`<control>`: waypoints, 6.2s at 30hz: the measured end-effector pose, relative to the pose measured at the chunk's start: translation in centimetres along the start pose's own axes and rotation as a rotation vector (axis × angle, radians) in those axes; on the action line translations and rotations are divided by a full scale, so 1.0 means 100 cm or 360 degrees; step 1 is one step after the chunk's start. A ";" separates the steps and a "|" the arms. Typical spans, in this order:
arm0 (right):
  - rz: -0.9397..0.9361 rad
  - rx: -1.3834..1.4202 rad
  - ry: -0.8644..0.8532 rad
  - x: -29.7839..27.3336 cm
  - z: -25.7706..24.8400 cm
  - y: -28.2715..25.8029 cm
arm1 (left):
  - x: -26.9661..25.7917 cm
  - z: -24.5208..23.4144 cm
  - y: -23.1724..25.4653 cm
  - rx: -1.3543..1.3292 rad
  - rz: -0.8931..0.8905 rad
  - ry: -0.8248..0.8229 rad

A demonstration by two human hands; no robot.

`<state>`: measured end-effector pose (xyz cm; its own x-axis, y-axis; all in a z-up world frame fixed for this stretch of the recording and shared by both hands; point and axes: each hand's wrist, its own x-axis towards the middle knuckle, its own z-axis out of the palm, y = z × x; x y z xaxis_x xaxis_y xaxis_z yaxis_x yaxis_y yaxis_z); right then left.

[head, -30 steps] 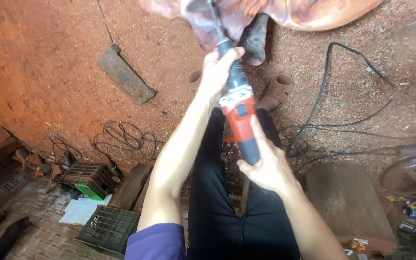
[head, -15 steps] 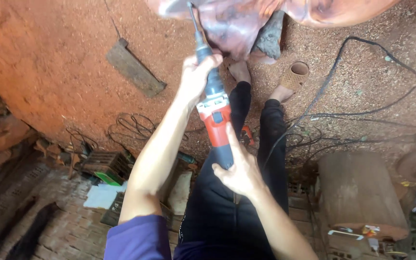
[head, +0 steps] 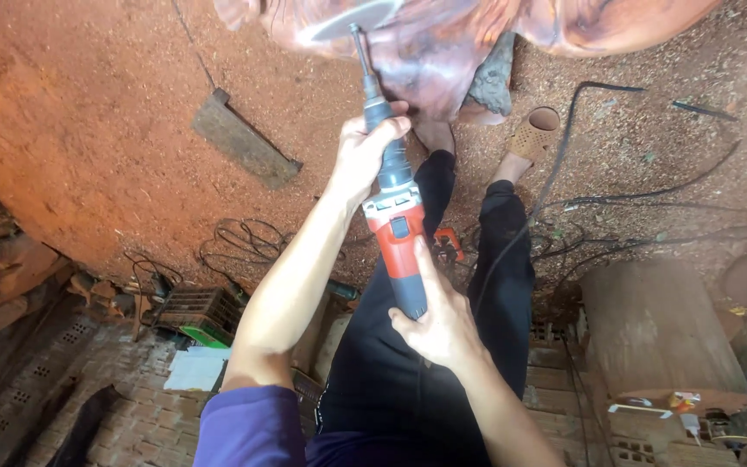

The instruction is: A person uses a rotary power sander to smooth and finish the surface of a large wooden sculpture while sitting on the floor.

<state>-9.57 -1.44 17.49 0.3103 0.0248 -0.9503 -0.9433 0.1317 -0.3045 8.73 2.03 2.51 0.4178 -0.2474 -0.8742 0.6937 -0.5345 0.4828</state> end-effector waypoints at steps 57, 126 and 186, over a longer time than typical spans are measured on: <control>0.0249 -0.0335 -0.0276 0.025 -0.161 0.047 | 0.033 0.119 0.010 0.0077 -0.0432 0.0302; -0.0215 -0.1001 -0.0335 0.092 -0.305 0.080 | 0.081 0.191 -0.003 -0.0549 -0.0289 0.0360; 0.0441 -0.0298 -0.0099 -0.015 -0.133 -0.022 | 0.017 0.102 0.007 0.0176 -0.0407 0.0155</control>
<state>-9.55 -14.96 18.70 0.0401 0.0952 -0.9947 -0.9962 -0.0727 -0.0471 3.96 -7.01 0.81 0.2958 -0.0172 -0.9551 0.7180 -0.6554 0.2342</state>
